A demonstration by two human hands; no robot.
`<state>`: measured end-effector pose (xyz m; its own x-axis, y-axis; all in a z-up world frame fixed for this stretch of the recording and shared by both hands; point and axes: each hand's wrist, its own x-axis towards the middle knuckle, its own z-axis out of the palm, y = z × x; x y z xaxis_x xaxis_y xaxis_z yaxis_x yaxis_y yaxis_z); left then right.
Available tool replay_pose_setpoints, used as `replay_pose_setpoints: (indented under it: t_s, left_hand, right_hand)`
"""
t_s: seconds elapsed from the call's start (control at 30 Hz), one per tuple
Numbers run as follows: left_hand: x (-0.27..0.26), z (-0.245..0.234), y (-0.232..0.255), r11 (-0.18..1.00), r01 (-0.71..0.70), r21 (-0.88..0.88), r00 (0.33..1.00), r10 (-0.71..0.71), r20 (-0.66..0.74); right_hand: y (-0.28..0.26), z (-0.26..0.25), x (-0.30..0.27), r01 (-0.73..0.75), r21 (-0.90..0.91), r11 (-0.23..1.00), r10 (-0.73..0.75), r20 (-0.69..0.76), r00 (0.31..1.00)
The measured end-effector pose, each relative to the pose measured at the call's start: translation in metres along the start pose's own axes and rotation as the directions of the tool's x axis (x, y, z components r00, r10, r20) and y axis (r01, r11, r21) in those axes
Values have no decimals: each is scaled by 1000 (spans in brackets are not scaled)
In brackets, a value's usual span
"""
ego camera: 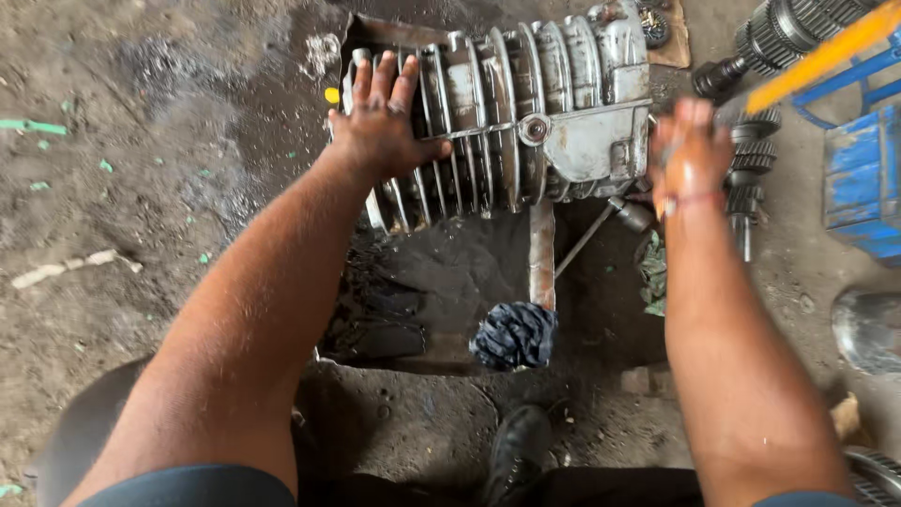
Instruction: The person uses a yellow scraper to remove grime from the grooves of a large metallic mechanical component. They then wipe the surface with a dark cloth. The person repeats the scraping and wiping actions on different sections of the component.
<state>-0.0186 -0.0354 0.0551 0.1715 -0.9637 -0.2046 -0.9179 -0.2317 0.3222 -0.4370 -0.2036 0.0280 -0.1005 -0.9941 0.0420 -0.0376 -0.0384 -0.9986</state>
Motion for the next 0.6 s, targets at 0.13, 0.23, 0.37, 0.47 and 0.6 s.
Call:
replay_pose_setpoints:
  t_s: [0.13, 0.23, 0.37, 0.47, 0.6]
  left_hand:
    - [-1, -1, 2, 1000, 4, 16, 1000, -4, 30]
    - [3, -4, 0, 999, -5, 39, 999, 4, 34]
    - [7, -1, 0, 999, -2, 38, 1000, 1, 27]
    - [8, -3, -1, 999, 7, 41, 1000, -8, 12]
    - [7, -4, 2, 999, 24, 46, 999, -26, 38]
  right_hand:
    - [98, -69, -82, -302, 49, 952, 298, 68, 952]
    - [182, -56, -169, -520, -75, 851, 526, 124, 842]
    - [222, 19, -285, -366, -395, 843, 495, 298, 816]
    - [202, 71, -312, -309, -506, 805, 575, 538, 616]
    - [166, 78, -292, 399, -655, 642, 247, 669, 701]
